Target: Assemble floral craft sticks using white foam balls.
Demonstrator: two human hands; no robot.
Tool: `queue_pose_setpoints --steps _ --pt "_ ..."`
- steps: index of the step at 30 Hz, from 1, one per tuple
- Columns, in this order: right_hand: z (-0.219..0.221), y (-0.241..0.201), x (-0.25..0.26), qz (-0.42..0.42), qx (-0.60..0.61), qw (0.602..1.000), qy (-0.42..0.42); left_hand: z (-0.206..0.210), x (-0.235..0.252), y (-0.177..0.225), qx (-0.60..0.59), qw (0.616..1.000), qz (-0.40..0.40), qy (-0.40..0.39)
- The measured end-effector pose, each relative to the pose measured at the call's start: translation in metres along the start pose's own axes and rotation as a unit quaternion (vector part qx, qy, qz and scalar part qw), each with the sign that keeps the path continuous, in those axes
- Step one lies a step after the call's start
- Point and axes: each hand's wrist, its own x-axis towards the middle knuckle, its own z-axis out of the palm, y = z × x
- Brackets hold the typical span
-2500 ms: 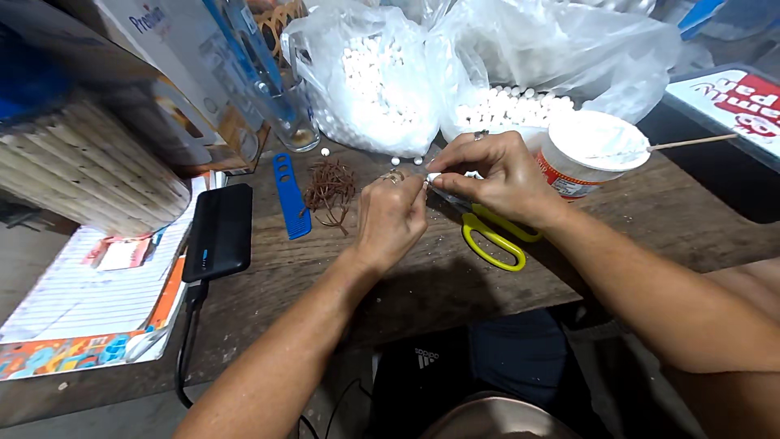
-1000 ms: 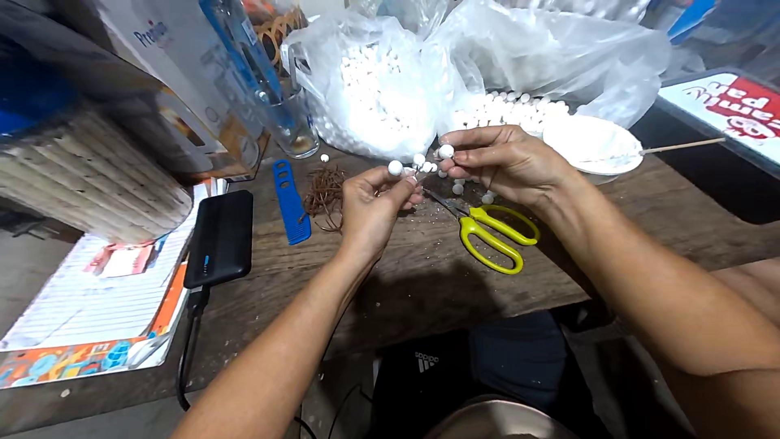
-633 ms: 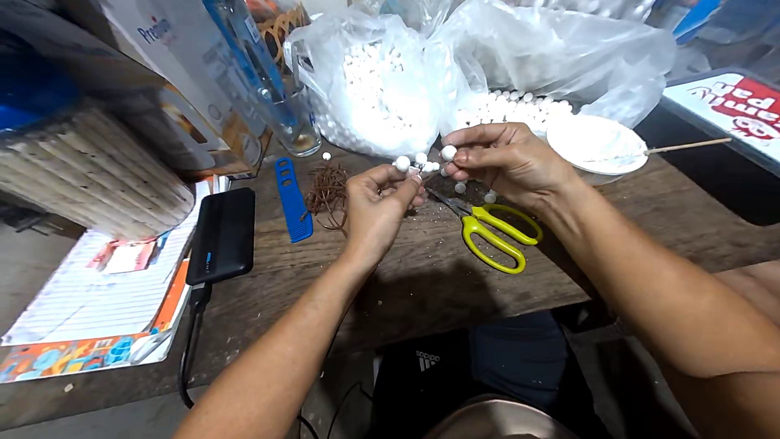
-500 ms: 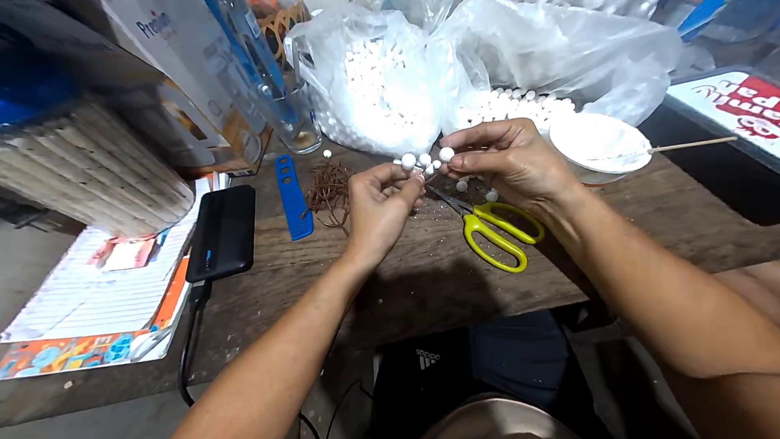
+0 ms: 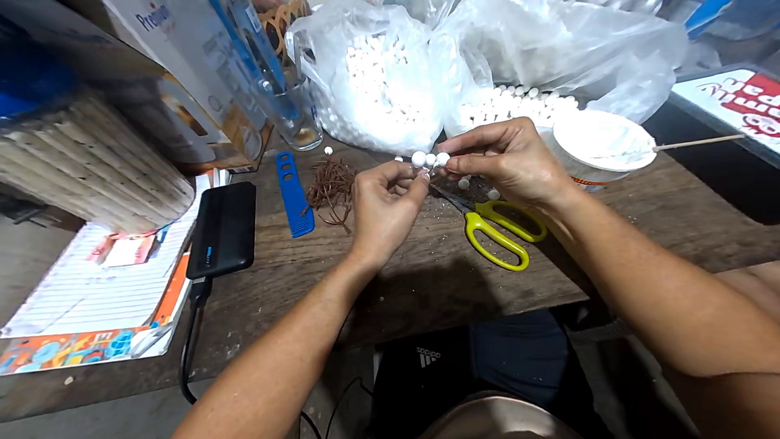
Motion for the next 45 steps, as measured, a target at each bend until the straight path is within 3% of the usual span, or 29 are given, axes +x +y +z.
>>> queue_pose_setpoints --steps 15,36,39,42,45 --pt "0.000 0.002 -0.001 -0.109 -0.137 0.984 -0.030 0.000 -0.002 -0.002 0.096 0.995 0.023 -0.001" --pt "0.004 0.001 -0.003 -0.121 -0.177 0.976 -0.034 0.002 -0.003 0.002 0.104 0.993 0.047 -0.004" --pt "0.006 -0.001 -0.005 -0.123 -0.157 0.980 0.009 0.001 0.000 0.003 -0.003 1.000 0.021 -0.012" --pt "0.010 -0.011 -0.010 -0.062 -0.115 0.989 0.071 0.003 0.006 0.008 -0.181 0.981 -0.070 0.015" --pt "0.023 -0.009 -0.019 0.018 -0.089 0.995 0.039 0.006 0.010 0.008 -0.278 0.950 -0.140 0.037"
